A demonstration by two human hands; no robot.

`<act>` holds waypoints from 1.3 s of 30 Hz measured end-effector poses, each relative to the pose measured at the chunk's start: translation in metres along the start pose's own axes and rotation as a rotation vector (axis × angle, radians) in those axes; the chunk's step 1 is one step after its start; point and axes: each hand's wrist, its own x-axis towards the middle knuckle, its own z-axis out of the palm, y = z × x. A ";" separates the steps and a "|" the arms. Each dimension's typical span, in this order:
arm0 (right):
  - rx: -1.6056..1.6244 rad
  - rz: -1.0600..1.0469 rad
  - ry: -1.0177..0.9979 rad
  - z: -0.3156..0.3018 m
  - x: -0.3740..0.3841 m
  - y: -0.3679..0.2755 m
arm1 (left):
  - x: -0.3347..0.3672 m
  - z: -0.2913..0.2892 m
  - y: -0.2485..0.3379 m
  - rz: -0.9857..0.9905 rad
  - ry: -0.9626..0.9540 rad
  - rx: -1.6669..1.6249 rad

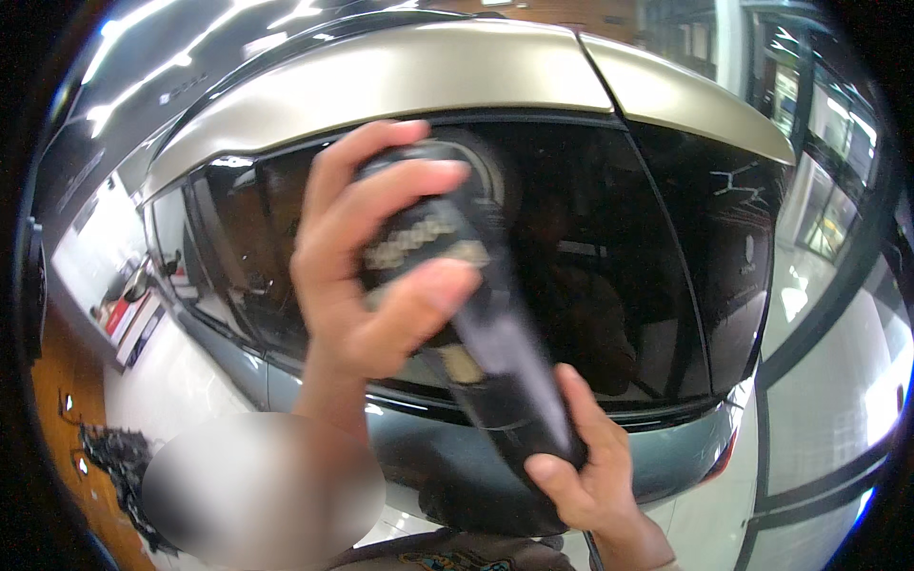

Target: The person uses a rotary polisher to buff the rear window and surrounding trim of a silver car. The operator moves the tool in overlapping passes across the glass and painted surfaces, maintaining steady pressure and coverage.

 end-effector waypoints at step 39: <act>-0.146 -0.189 -0.228 0.057 0.048 0.006 | -0.042 -0.079 -0.038 -0.079 0.157 0.075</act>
